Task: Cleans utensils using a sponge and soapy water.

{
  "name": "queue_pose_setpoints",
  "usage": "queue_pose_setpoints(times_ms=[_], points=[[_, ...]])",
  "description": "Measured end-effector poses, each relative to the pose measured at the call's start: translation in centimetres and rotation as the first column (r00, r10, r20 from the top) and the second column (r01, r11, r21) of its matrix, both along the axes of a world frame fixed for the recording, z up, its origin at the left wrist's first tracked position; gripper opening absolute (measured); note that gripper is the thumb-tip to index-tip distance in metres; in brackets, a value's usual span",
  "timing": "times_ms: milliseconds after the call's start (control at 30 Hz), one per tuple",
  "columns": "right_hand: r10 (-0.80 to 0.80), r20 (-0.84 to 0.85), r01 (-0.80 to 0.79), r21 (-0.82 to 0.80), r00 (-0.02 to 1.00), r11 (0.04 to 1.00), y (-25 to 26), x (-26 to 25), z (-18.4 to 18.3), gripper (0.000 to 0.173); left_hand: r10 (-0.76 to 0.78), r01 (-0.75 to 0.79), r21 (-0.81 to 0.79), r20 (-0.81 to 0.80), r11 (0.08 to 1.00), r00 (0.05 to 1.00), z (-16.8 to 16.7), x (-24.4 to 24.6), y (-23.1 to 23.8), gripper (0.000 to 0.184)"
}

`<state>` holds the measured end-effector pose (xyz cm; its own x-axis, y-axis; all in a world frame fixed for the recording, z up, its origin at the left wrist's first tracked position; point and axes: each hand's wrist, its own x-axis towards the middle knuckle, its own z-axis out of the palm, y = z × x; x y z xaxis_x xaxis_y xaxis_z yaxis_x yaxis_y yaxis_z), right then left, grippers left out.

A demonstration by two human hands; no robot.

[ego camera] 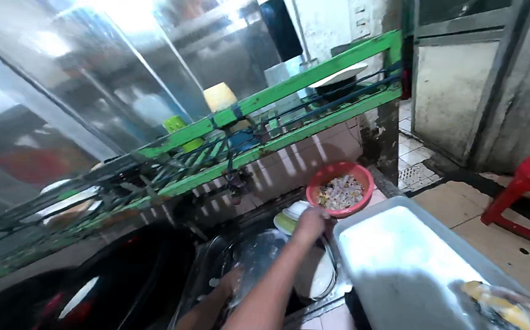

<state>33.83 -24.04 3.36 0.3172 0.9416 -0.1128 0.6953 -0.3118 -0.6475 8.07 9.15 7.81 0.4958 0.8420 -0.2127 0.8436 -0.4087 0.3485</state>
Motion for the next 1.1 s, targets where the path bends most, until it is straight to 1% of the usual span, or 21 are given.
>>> queue_pose_setpoints(times_ms=[67, 100, 133, 167, 200, 233, 267, 300, 367, 433, 467, 500, 567, 633, 700, 767, 833, 900, 967, 1000, 1100], points=[[0.011, -0.026, -0.010, 0.044, 1.000, 0.999, -0.1, 0.4, -0.5, 0.057, -0.210, 0.213, -0.056, 0.059, 0.975, 0.976, -0.5, 5.6, -3.3, 0.026], [0.008, -0.051, -0.006, 0.040, 0.999, 0.999, -0.2, 0.3, -0.2, 0.057, -0.286, 0.292, -0.105, 0.061, 0.951, 0.956, -1.5, 7.9, -4.5, 0.028], [0.004, -0.072, -0.001, 0.037, 0.997, 0.999, -0.3, 0.2, 0.2, 0.057, -0.316, 0.319, -0.154, 0.046, 0.935, 0.948, -3.0, 9.9, -5.5, 0.030], [-0.008, -0.086, 0.011, 0.029, 0.996, 1.000, -0.4, 0.1, 0.5, 0.057, -0.297, 0.295, -0.186, 0.021, 0.937, 0.955, -4.9, 11.3, -6.1, 0.037], [-0.021, -0.095, 0.025, 0.040, 0.995, 0.999, -0.4, 0.0, 0.5, 0.056, -0.254, 0.247, -0.198, -0.015, 0.949, 0.967, -6.6, 12.4, -6.7, 0.049], [-0.025, -0.108, 0.032, 0.063, 0.994, 0.997, -0.4, 0.0, 0.4, 0.055, -0.212, 0.199, -0.183, -0.056, 0.963, 0.976, -8.1, 13.2, -7.4, 0.061], [-0.015, -0.118, 0.025, 0.081, 0.993, 0.996, -0.4, 0.0, 0.4, 0.055, -0.166, 0.151, -0.164, -0.080, 0.975, 0.983, -9.0, 13.8, -8.3, 0.065], [0.001, -0.109, 0.011, 0.110, 0.994, 0.994, -0.4, 0.1, 0.4, 0.054, -0.118, 0.104, -0.149, -0.087, 0.983, 0.989, -9.6, 14.4, -9.3, 0.065], [0.024, -0.106, -0.005, 0.175, 0.994, 0.985, -0.4, 0.1, 0.2, 0.053, -0.068, 0.056, -0.125, -0.094, 0.991, 0.993, -10.3, 15.6, -11.5, 0.056], [0.017, -0.147, 0.012, 0.191, 0.989, 0.982, -0.5, 0.3, 0.1, 0.055, -0.126, 0.111, -0.101, -0.154, 0.989, 0.980, -10.5, 16.6, -13.3, 0.047], [0.006, -0.171, 0.027, 0.193, 0.985, 0.981, -0.6, 0.2, 0.1, 0.056, -0.152, 0.139, -0.094, -0.156, 0.986, 0.976, -10.6, 16.8, -14.0, 0.046], [-0.002, -0.192, 0.039, 0.193, 0.981, 0.980, -0.7, 0.2, 0.1, 0.057, -0.141, 0.130, -0.091, -0.127, 0.987, 0.982, -10.7, 16.8, -14.4, 0.047], [-0.001, -0.232, 0.048, 0.196, 0.973, 0.979, -0.9, 0.3, 0.2, 0.058, -0.036, 0.033, -0.083, -0.026, 0.996, 0.999, -10.7, 16.8, -15.0, 0.054], [0.003, -0.248, 0.057, 0.235, 0.969, 0.970, -0.9, 0.3, 0.2, 0.057, 0.025, -0.032, -0.108, -0.071, 0.994, 0.997, -10.2, 17.0, -15.6, 0.063], [0.023, -0.255, 0.049, 0.272, 0.967, 0.961, -0.8, 0.4, -0.2, 0.056, 0.035, -0.050, -0.136, -0.108, 0.989, 0.994, -9.7, 17.2, -16.4, 0.071], [0.035, -0.252, 0.037, 0.276, 0.967, 0.961, -0.5, 0.5, -0.4, 0.056, 0.080, -0.083, -0.082, -0.033, 0.993, 0.996, -10.3, 17.4, -16.5, 0.079], [0.034, -0.268, 0.055, 0.317, 0.963, 0.947, -0.6, 0.4, -0.3, 0.056, 0.062, -0.058, -0.074, 0.053, 0.996, 0.997, -10.2, 17.3, -16.9, 0.084], [0.020, -0.275, 0.080, 0.349, 0.961, 0.934, -0.7, 0.3, -0.2, 0.056, 0.010, -0.004, -0.060, 0.096, 0.998, 0.995, -10.2, 17.2, -17.5, 0.084], [0.025, -0.276, 0.068, 0.321, 0.961, 0.944, -0.6, 0.3, -0.2, 0.057, -0.042, 0.046, -0.033, 0.118, 0.998, 0.992, -10.7, 17.0, -18.3, 0.085], [0.035, -0.271, 0.047, 0.292, 0.962, 0.955, -0.5, 0.3, -0.1, 0.058, -0.032, 0.035, -0.030, 0.096, 0.999, 0.995, -10.8, 17.1, -18.3, 0.086], [0.093, -0.193, -0.067, 0.138, 0.977, 0.988, -0.2, 0.5, -0.1, 0.058, 0.122, -0.124, -0.063, -0.034, 0.990, 0.992, -10.2, 17.7, -17.2, 0.090]])
